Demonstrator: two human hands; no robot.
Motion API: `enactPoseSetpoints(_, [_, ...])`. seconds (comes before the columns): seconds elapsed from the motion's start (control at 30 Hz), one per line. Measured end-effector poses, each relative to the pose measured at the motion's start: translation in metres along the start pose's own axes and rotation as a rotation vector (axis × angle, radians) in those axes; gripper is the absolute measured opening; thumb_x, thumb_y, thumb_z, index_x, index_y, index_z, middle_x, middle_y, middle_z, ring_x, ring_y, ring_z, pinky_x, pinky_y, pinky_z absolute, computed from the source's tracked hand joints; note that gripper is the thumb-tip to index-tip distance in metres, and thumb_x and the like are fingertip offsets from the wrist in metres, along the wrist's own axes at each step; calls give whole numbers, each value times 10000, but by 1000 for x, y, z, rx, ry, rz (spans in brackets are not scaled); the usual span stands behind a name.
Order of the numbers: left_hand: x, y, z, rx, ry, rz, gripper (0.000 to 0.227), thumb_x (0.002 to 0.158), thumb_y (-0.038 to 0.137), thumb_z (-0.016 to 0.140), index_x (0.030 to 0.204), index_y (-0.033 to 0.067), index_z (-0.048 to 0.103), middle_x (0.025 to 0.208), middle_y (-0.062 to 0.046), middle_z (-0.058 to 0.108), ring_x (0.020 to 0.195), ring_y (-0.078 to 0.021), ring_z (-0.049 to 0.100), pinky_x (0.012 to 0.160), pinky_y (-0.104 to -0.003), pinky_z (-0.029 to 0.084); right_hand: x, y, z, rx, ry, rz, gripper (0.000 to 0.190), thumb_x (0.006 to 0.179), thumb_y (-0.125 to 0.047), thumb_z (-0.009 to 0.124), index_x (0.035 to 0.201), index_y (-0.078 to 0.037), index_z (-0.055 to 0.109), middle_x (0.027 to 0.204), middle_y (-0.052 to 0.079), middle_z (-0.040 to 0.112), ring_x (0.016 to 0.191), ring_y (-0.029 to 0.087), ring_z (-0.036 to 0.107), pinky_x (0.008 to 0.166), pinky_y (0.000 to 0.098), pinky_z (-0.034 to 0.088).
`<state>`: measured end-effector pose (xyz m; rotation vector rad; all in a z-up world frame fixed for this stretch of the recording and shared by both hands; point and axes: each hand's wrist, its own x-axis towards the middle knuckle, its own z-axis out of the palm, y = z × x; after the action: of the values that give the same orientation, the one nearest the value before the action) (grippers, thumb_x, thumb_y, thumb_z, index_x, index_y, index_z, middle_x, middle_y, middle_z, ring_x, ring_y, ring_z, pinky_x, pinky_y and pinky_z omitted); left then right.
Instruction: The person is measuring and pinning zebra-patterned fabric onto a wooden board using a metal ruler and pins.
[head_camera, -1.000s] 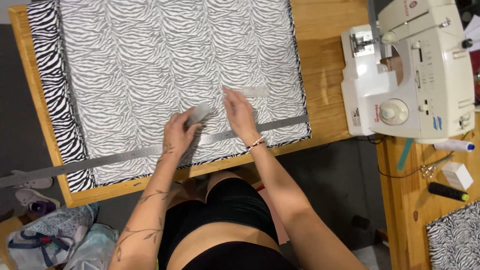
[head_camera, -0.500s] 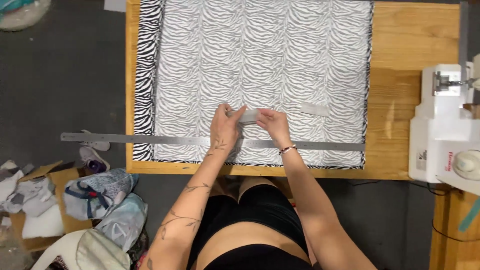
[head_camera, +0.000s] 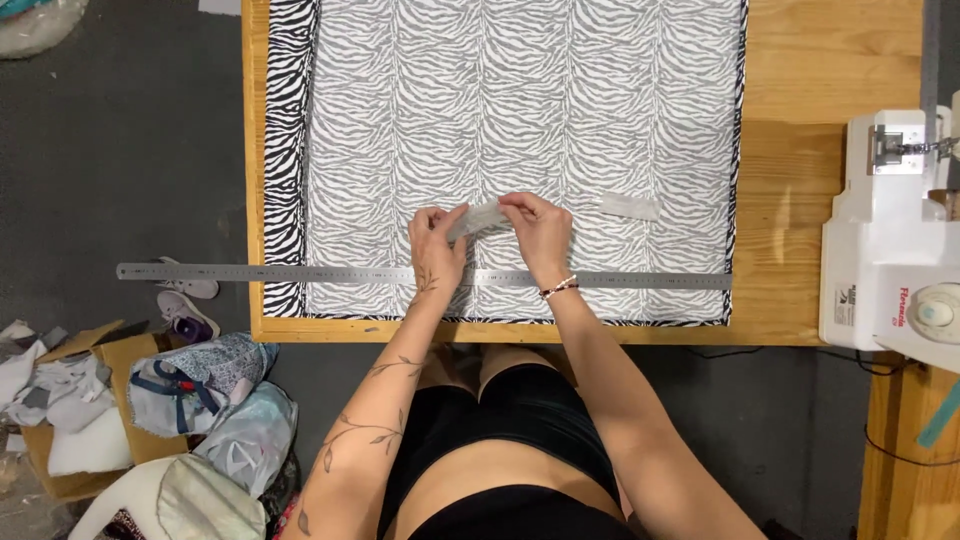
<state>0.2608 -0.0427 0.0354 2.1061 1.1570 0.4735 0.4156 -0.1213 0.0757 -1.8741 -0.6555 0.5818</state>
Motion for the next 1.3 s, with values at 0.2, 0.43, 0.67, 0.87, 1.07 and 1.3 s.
enactPoseSetpoints(0.2, [12,4,4,-87,-99,-129,456,824,68,783,1248,222,715,1125,-53,580,1125,-275,571,978,-397,473,5,-6,4,94,81,-44,125,894,-64,778,986,-148,777,900,34,775,782,95,721,763,266,612])
enactPoseSetpoints(0.43, [43,-14,13,-148,-37,-219,456,768,86,843,1199,76,693,1053,-195,677,1081,-414,635,957,-511,501,13,43,11,367,147,152,128,904,-25,744,1014,-87,732,900,42,732,768,74,666,745,216,594])
enactPoseSetpoints(0.67, [73,-50,37,-99,10,-230,463,714,205,884,1122,272,675,1037,-44,706,1168,-288,607,1040,-437,474,12,64,2,-226,-13,2,80,927,-118,762,1004,-133,778,892,69,764,812,149,718,742,297,582])
enactPoseSetpoints(0.87, [50,-46,7,-214,-12,-163,591,746,166,899,1259,232,614,1198,-81,657,1252,-300,498,1098,-439,407,14,73,-13,-457,-57,-62,131,887,-144,784,998,-214,783,925,7,760,885,220,706,827,359,557])
enactPoseSetpoints(1.07, [-36,-59,-72,-281,41,-210,427,860,52,774,1254,150,640,1198,-93,600,1222,-302,494,1065,-453,406,19,78,-25,-339,34,57,165,861,-101,781,977,-218,792,818,25,755,751,134,690,737,291,558])
enactPoseSetpoints(1.3, [-144,-136,-138,105,250,-177,272,889,134,769,1152,149,701,1171,-64,606,1162,-282,571,1014,-422,454,14,78,-30,-526,78,-220,130,900,-44,750,1007,-111,780,929,124,757,904,325,716,745,381,607])
